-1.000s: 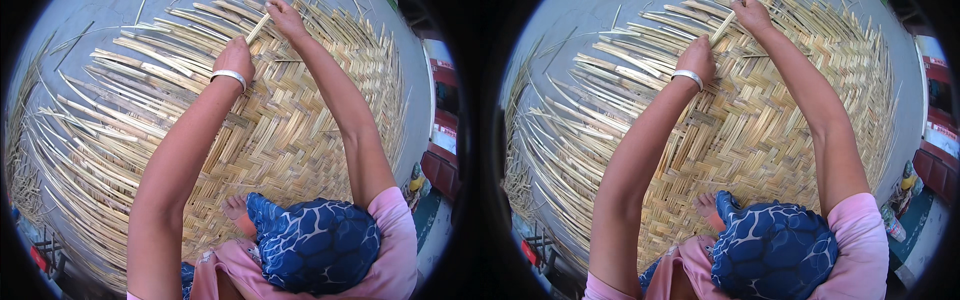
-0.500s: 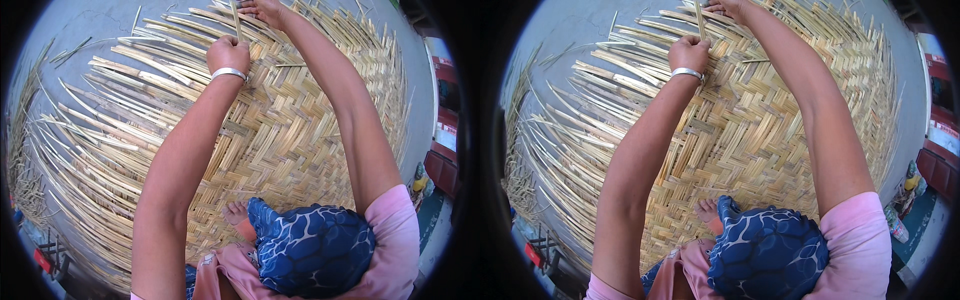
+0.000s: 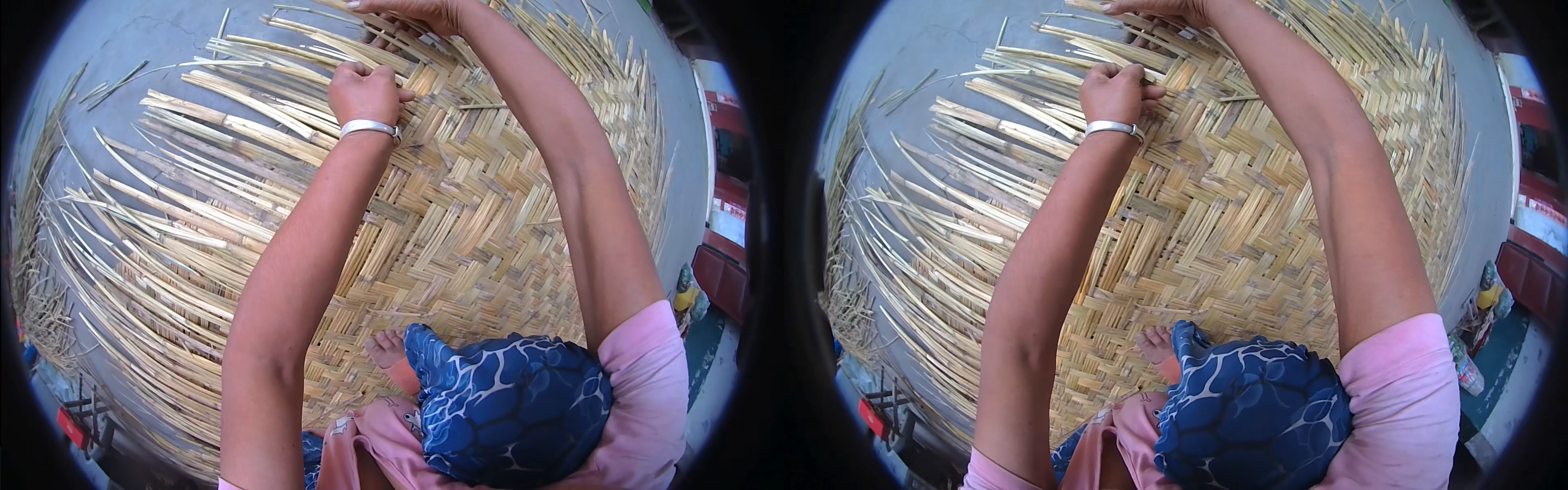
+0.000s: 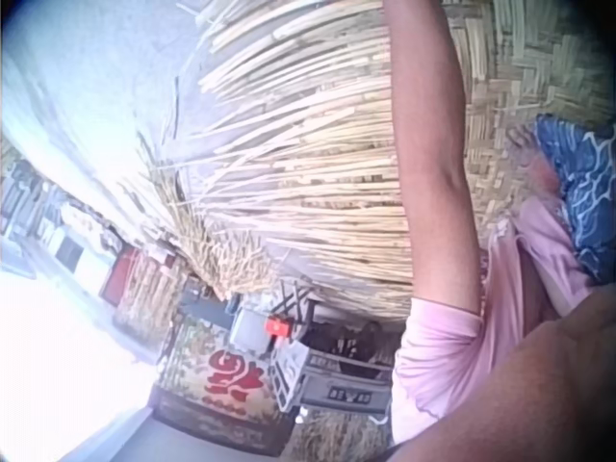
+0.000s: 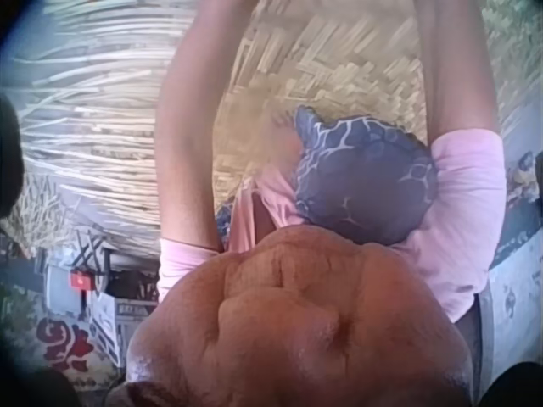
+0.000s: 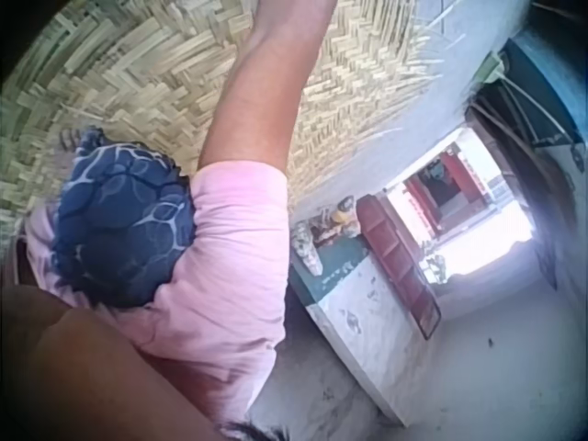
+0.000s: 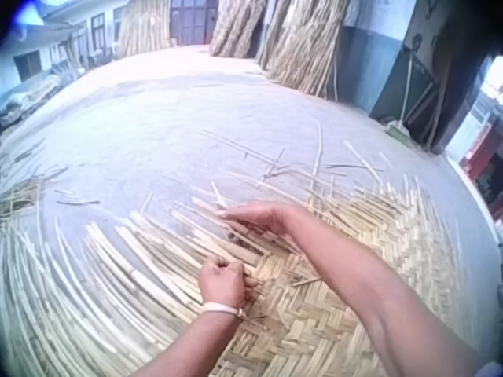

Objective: The person weaves a large circular basket using thin strips of dried palm leaves. They sit on the floor and interlace the strips by hand, working on the basket's base and gradually building up the sides.

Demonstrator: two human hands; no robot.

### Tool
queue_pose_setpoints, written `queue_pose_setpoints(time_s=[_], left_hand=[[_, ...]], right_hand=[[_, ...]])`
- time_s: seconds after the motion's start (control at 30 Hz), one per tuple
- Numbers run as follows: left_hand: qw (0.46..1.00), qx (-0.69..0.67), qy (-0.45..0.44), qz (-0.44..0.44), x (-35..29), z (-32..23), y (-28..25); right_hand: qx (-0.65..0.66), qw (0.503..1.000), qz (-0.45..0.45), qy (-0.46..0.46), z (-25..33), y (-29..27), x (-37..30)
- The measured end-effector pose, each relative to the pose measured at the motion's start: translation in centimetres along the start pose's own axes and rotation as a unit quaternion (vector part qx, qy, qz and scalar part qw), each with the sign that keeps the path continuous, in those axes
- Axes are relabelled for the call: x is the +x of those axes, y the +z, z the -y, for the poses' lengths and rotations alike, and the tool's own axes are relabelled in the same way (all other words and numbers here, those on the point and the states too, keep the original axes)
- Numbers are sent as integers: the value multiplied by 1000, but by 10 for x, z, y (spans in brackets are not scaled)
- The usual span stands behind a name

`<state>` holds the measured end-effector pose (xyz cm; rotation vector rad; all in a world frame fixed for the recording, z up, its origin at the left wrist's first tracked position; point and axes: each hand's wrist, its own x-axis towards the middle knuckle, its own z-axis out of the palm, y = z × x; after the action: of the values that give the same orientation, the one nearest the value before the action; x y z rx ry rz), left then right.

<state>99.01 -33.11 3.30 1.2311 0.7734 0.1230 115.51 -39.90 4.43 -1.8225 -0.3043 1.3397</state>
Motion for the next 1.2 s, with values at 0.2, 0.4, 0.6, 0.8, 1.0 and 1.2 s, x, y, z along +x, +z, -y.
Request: queue_pose_setpoints(time_s=[0.2, 0.4, 0.6, 0.8, 1.0, 1.2], left_hand=[[1000, -17, -6, 4, 7, 14, 5], [996, 49, 13, 80, 12, 23, -6], [990, -12, 66, 122, -9, 41, -14], [770, 544, 289, 167, -18, 43, -25], [722, 582, 336, 167, -35, 47, -23], [763, 440, 388, 272, -110, 46, -97]], right_hand=[[-51, 999, 20, 2, -7, -14, -1], [44, 997, 43, -49, -6, 3, -11], [-81, 996, -15, -32, -24, -8, 10], [-205, 971, -117, -41, -11, 20, -7], [-349, 808, -373, -292, -39, 40, -11], [-485, 757, -358, -252, -91, 128, -59]])
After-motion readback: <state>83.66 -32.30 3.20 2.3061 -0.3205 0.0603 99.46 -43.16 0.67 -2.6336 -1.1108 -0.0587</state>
